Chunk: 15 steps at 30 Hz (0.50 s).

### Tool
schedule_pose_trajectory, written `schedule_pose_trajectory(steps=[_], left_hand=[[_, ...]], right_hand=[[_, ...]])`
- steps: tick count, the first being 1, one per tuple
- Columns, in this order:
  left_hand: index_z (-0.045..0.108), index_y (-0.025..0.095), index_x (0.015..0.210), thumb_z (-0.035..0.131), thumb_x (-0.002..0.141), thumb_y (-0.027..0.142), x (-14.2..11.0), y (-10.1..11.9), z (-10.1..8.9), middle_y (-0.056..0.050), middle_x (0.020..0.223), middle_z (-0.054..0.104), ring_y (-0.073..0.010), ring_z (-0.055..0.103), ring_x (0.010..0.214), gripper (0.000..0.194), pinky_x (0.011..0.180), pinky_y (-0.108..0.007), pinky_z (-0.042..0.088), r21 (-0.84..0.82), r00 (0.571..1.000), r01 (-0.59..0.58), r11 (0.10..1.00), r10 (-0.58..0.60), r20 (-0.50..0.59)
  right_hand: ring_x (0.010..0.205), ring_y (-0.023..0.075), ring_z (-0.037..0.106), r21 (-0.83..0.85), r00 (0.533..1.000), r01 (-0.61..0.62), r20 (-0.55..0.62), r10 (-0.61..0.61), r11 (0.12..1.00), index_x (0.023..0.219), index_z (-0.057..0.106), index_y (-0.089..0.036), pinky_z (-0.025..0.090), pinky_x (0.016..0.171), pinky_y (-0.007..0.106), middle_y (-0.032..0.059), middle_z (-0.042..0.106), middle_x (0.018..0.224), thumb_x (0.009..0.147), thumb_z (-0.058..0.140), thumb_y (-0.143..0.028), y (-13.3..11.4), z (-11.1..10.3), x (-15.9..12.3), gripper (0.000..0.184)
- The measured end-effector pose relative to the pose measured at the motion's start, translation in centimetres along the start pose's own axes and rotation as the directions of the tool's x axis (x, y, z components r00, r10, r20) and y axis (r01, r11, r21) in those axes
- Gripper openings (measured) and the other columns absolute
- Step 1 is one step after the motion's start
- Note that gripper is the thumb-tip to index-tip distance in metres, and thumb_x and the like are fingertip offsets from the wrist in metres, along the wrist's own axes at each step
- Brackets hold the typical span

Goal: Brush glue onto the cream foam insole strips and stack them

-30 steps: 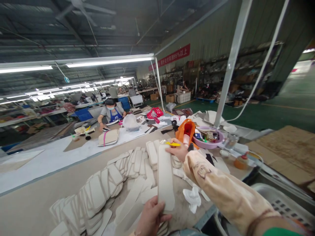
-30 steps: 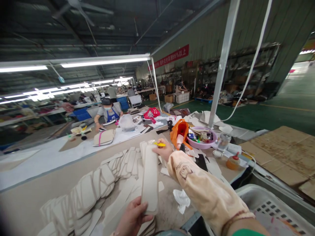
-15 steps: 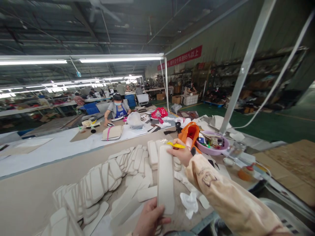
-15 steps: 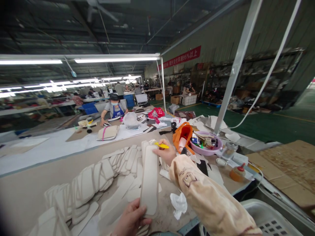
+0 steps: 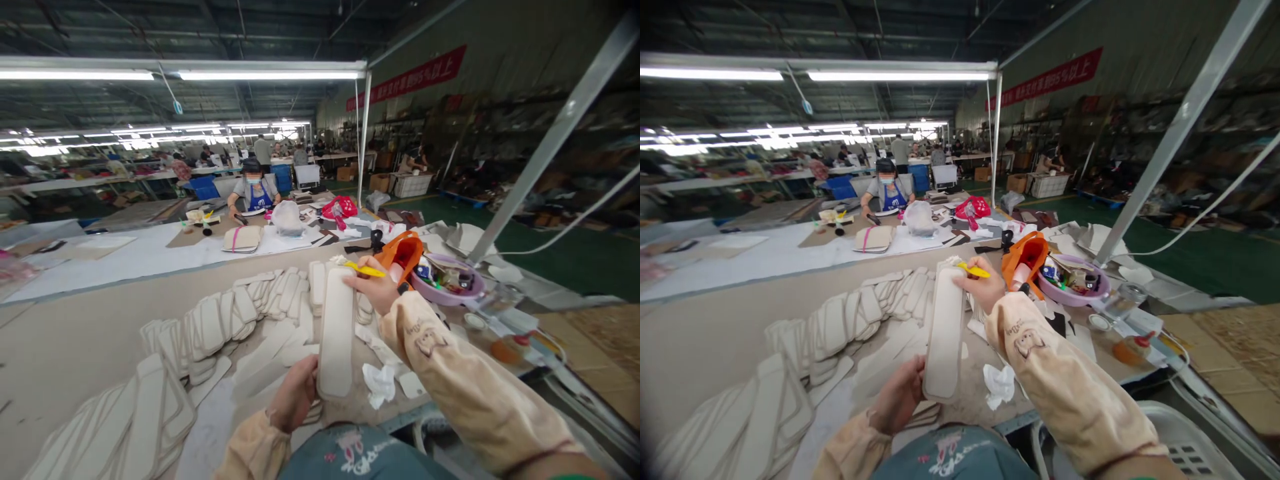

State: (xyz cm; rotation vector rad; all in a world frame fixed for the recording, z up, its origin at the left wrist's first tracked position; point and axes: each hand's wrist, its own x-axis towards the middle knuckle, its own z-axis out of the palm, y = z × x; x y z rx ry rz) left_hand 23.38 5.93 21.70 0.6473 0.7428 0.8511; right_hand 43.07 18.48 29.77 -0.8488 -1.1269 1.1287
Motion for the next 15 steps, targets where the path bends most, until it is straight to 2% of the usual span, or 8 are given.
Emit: schedule_pose_trajectory(steps=[3, 6, 10, 15], left_hand=[[0.069, 0.012, 0.097, 0.053, 0.079, 0.057, 0.1, 1.1, 0.6, -0.012, 0.087, 0.071, -0.0238, 0.065, 0.083, 0.051, 0.071, -0.031, 0.049, -0.011, 0.999, -0.047, 0.999, 0.047, 0.021], [0.070, 0.011, 0.095, 0.055, 0.080, 0.053, 0.2, 1.8, 1.0, -0.011, 0.086, 0.072, -0.0252, 0.065, 0.088, 0.046, 0.076, -0.032, 0.048, -0.018, 0.995, -0.099, 0.995, 0.099, -0.007], [0.068, 0.009, 0.099, 0.068, 0.074, 0.041, 0.4, 2.4, 0.9, -0.010, 0.082, 0.072, -0.0252, 0.065, 0.081, 0.041, 0.073, -0.032, 0.046, 0.019, 0.989, -0.146, 0.989, 0.146, -0.010], [0.069, 0.010, 0.097, 0.076, 0.066, 0.039, 0.2, 3.1, 0.1, -0.009, 0.079, 0.071, -0.0200, 0.063, 0.071, 0.043, 0.067, -0.028, 0.044, 0.063, 0.966, -0.226, 0.972, 0.232, -0.111]], right_hand=[[0.051, 0.0080, 0.041, -0.004, 1.000, -0.001, 0.019, 0.001, 1.000, 0.078, 0.044, -0.023, 0.031, 0.049, 0.020, -0.0098, 0.046, 0.059, 0.054, 0.082, -0.031, 0.1, 0.8, -0.1, 0.046], [0.052, 0.0083, 0.042, -0.019, 1.000, -0.004, 0.027, 0.004, 1.000, 0.078, 0.043, -0.023, 0.031, 0.049, 0.021, -0.0092, 0.048, 0.060, 0.053, 0.082, -0.032, 0.6, 1.6, -0.3, 0.047], [0.052, 0.0091, 0.042, -0.036, 0.998, -0.029, 0.060, 0.031, 0.999, 0.078, 0.042, -0.024, 0.033, 0.050, 0.021, -0.0090, 0.047, 0.060, 0.055, 0.082, -0.034, 1.6, 2.7, -0.5, 0.047], [0.051, 0.0093, 0.041, -0.069, 0.992, -0.019, 0.124, 0.028, 0.997, 0.078, 0.042, -0.025, 0.031, 0.047, 0.021, -0.0085, 0.047, 0.060, 0.058, 0.081, -0.035, 2.5, 4.5, -1.3, 0.045]])
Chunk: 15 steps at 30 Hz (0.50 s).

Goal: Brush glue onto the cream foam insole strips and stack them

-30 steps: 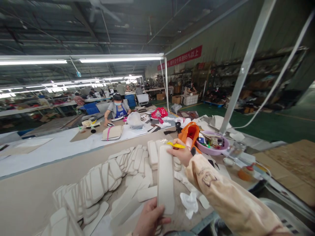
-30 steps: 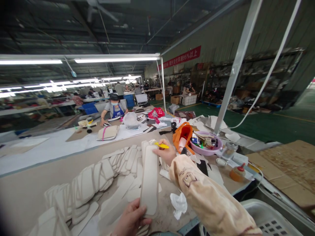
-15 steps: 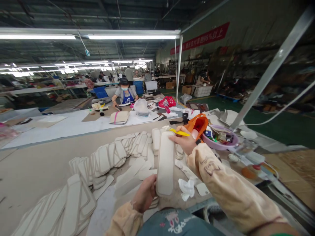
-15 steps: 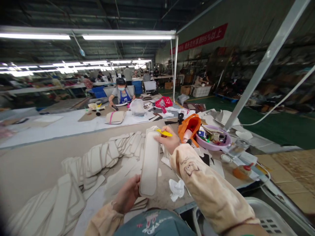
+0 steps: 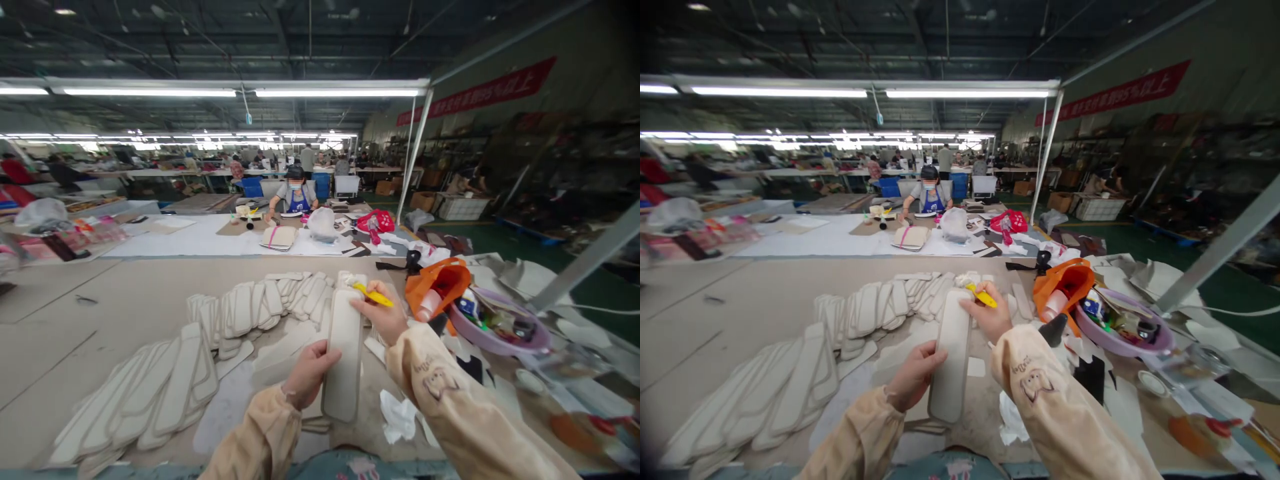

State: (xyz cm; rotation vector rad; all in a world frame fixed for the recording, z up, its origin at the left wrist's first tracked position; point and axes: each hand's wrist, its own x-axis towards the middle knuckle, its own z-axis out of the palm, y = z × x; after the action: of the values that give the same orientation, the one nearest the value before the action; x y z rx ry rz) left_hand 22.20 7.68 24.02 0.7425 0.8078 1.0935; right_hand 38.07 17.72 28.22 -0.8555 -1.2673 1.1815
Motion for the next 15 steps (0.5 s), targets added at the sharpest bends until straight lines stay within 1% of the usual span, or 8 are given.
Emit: schedule_pose_trajectory(steps=[3, 6, 8, 11, 13, 15], left_hand=[[0.070, 0.010, 0.094, 0.076, 0.065, 0.040, -0.3, 0.2, -1.0, -0.007, 0.076, 0.070, -0.0157, 0.059, 0.065, 0.042, 0.062, -0.025, 0.042, 0.011, 0.995, -0.059, 0.998, 0.060, -0.084], [0.070, 0.010, 0.089, 0.075, 0.066, 0.040, -0.8, 0.2, -2.2, -0.004, 0.070, 0.068, -0.0121, 0.054, 0.060, 0.038, 0.057, -0.022, 0.039, 0.009, 0.983, -0.094, 0.996, 0.095, -0.156], [0.070, 0.010, 0.086, 0.075, 0.066, 0.042, -1.3, 0.1, -3.2, -0.004, 0.067, 0.067, -0.0122, 0.054, 0.059, 0.038, 0.056, -0.022, 0.039, 0.004, 0.976, -0.106, 0.994, 0.105, -0.191], [0.070, 0.010, 0.083, 0.075, 0.064, 0.043, -2.4, 0.0, -4.6, -0.004, 0.065, 0.067, -0.0123, 0.054, 0.058, 0.038, 0.056, -0.022, 0.038, -0.014, 0.959, -0.125, 0.992, 0.117, -0.258], [0.069, 0.010, 0.078, 0.077, 0.061, 0.044, -3.3, 0.0, -5.4, -0.003, 0.063, 0.066, -0.0116, 0.053, 0.055, 0.038, 0.055, -0.023, 0.038, -0.030, 0.941, -0.142, 0.989, 0.126, -0.315], [0.069, 0.010, 0.074, 0.079, 0.055, 0.045, -4.0, 0.0, -6.3, -0.003, 0.061, 0.065, -0.0117, 0.053, 0.054, 0.041, 0.055, -0.024, 0.038, -0.048, 0.925, -0.149, 0.988, 0.122, -0.361]], right_hand=[[0.050, 0.0101, 0.039, -0.046, 0.999, -0.001, 0.045, 0.003, 0.999, 0.080, 0.041, -0.026, 0.030, 0.046, 0.022, -0.0082, 0.045, 0.059, 0.062, 0.078, -0.037, 0.4, 1.5, -0.5, 0.043], [0.049, 0.0101, 0.038, -0.071, 0.997, -0.009, 0.073, 0.015, 0.997, 0.080, 0.041, -0.026, 0.028, 0.045, 0.022, -0.0084, 0.043, 0.057, 0.064, 0.077, -0.037, 0.6, 3.3, -0.8, 0.042], [0.049, 0.0100, 0.038, -0.074, 0.996, -0.011, 0.091, 0.018, 0.997, 0.079, 0.041, -0.025, 0.029, 0.045, 0.022, -0.0086, 0.042, 0.056, 0.063, 0.078, -0.038, 0.7, 4.6, -0.8, 0.042], [0.050, 0.0101, 0.039, -0.082, 0.988, -0.002, 0.152, 0.015, 0.997, 0.078, 0.042, -0.025, 0.031, 0.046, 0.022, -0.0081, 0.043, 0.057, 0.064, 0.077, -0.040, 1.0, 6.5, -1.0, 0.040], [0.052, 0.0107, 0.042, -0.104, 0.982, 0.009, 0.186, 0.011, 0.994, 0.079, 0.043, -0.025, 0.034, 0.047, 0.022, -0.0069, 0.046, 0.061, 0.067, 0.075, -0.041, 1.6, 7.7, -1.1, 0.038], [0.056, 0.0116, 0.046, -0.135, 0.982, 0.026, 0.186, -0.001, 0.991, 0.081, 0.045, -0.025, 0.037, 0.049, 0.022, -0.0052, 0.050, 0.066, 0.067, 0.075, -0.041, 2.4, 8.7, -1.1, 0.037]])
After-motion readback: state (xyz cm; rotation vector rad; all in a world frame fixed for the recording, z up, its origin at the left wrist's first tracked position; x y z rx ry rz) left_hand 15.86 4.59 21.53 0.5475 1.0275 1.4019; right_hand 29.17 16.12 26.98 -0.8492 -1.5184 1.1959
